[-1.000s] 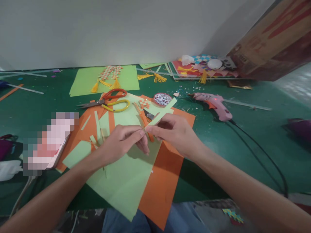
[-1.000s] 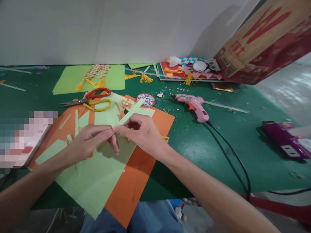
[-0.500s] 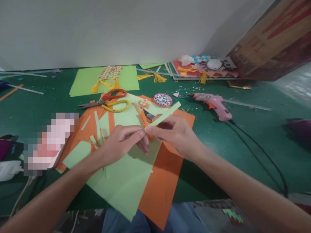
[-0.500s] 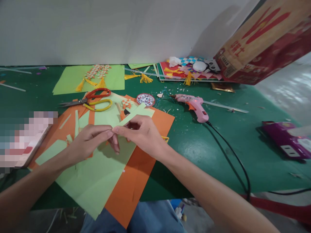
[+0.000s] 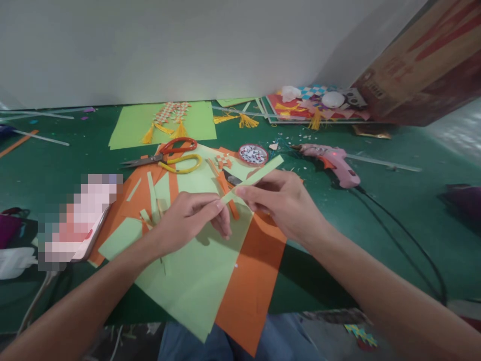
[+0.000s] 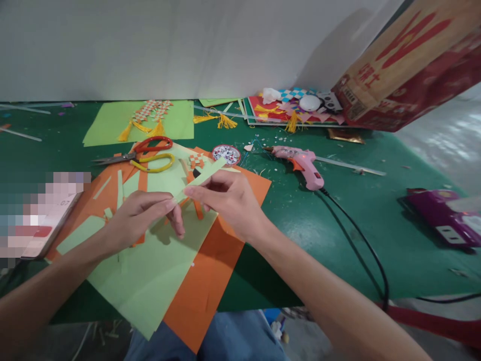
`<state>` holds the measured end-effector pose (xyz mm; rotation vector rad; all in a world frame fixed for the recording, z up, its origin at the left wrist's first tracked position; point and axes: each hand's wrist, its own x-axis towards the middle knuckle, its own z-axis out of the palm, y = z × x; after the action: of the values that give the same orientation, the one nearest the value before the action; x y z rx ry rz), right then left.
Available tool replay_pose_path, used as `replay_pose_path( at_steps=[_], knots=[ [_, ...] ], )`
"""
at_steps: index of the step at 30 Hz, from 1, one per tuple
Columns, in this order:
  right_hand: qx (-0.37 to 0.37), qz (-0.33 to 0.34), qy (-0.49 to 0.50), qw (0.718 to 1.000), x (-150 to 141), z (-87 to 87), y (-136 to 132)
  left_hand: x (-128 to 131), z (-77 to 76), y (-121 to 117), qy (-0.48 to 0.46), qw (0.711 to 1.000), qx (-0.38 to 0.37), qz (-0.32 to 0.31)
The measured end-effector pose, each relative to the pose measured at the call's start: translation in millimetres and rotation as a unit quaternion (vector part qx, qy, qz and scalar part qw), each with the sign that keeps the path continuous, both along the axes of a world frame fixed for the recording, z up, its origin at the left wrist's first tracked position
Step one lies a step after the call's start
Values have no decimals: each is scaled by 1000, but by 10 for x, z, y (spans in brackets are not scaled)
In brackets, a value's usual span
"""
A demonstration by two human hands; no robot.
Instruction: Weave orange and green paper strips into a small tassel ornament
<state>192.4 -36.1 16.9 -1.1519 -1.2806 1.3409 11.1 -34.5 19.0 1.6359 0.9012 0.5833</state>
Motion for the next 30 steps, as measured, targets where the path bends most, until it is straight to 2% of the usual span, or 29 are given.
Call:
replay_pose_path(
  at_steps=[6, 10, 15, 21, 30],
  knots=[
    [-19, 26, 21, 999, -12, -40, 1, 0, -45, 29, -48, 996, -78, -1],
    [-5, 86, 50, 995, -30, -79, -21, -4, -76, 50, -84, 988, -128, -14],
    [29, 153, 66, 986, -27, -105, -33, 0, -55, 53, -91, 985, -145, -30],
    [12, 88, 10, 996, -29, -137, -22, 12, -33, 52, -89, 987, -127, -32],
    [24, 59, 12, 998, -27, -112, 0, 7, 0, 35, -70, 990, -121, -26]
  ],
)
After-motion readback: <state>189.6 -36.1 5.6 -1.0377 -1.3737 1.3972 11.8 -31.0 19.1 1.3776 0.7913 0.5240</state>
